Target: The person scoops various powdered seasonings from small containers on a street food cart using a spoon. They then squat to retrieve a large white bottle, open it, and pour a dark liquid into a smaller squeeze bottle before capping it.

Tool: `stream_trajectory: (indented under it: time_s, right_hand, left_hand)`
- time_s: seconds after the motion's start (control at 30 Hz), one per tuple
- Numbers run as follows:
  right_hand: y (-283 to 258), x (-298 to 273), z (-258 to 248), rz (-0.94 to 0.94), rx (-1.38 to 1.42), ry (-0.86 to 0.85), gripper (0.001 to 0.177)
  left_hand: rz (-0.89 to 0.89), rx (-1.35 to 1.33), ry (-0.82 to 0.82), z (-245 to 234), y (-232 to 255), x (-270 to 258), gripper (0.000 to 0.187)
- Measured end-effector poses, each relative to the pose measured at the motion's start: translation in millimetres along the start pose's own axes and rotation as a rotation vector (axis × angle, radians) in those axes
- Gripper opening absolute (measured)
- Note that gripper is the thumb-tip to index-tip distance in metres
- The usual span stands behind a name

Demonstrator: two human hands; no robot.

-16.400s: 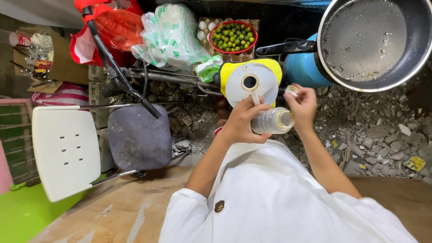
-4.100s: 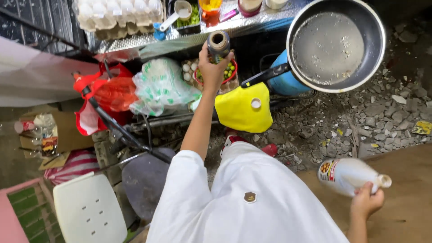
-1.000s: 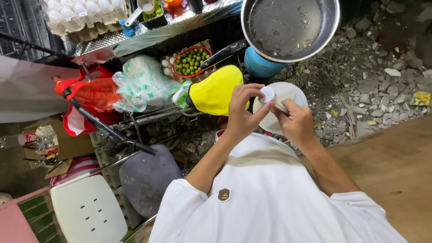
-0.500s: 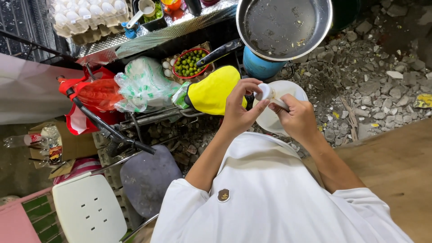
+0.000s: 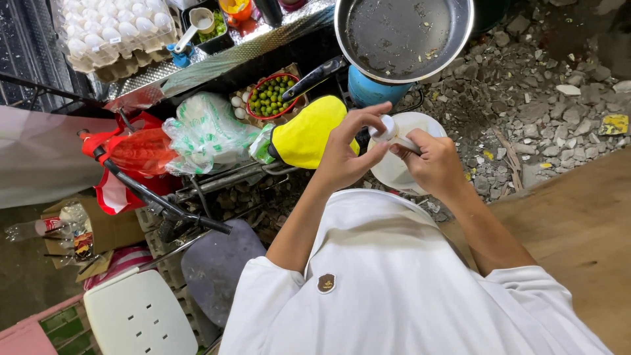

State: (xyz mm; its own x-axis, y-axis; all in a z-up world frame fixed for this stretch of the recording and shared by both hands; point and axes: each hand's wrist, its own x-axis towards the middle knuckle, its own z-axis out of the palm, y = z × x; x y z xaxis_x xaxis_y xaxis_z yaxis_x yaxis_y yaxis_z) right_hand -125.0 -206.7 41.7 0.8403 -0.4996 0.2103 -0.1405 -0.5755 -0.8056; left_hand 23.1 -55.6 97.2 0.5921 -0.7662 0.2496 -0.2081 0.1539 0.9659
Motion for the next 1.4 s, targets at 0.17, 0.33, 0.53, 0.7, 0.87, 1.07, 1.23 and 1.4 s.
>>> stream_trajectory:
  time_s: [0.17, 0.33, 0.53, 0.7, 0.87, 1.07, 1.23, 1.4]
  right_hand:
    - [-9, 4, 5, 0.018, -0.009, 0.01, 0.031]
    - [-12, 4, 11, 0.018, -0.052, 0.025, 0.029]
    - [-15, 6, 12, 0.051, -0.071, 0.012, 0.029]
    - [-17, 7, 18, 0.059, -0.098, 0.042, 0.028]
    - [-14, 10, 19, 0.057, -0.096, 0.044, 0.028]
    - [7, 1, 24, 0.029, -0.219, 0.08, 0.017]
    - [-8, 4, 18, 0.075, -0.199, 0.049, 0.03]
    - [-11, 1, 15, 0.116, -0.194, 0.071, 0.03]
  left_hand:
    - [-0.016, 0.184, 0.076, -8, -17, 6, 0.026]
    - [0.01, -0.029, -0.249, -34, 20, 12, 0.084]
    - [0.054, 0.787, -0.067, -28, 18, 22, 0.039]
    - [0.049, 0.464, -0.437, -54, 41, 28, 0.068]
    - [0.089, 0.822, -0.136, -42, 19, 32, 0.042]
    - [0.204, 0.52, -0.666, -55, 40, 37, 0.055]
    - [0.006, 0.863, -0.305, -39, 12, 42, 0.048]
    - [0.157, 0.829, -0.41, -39, -20, 48, 0.034]
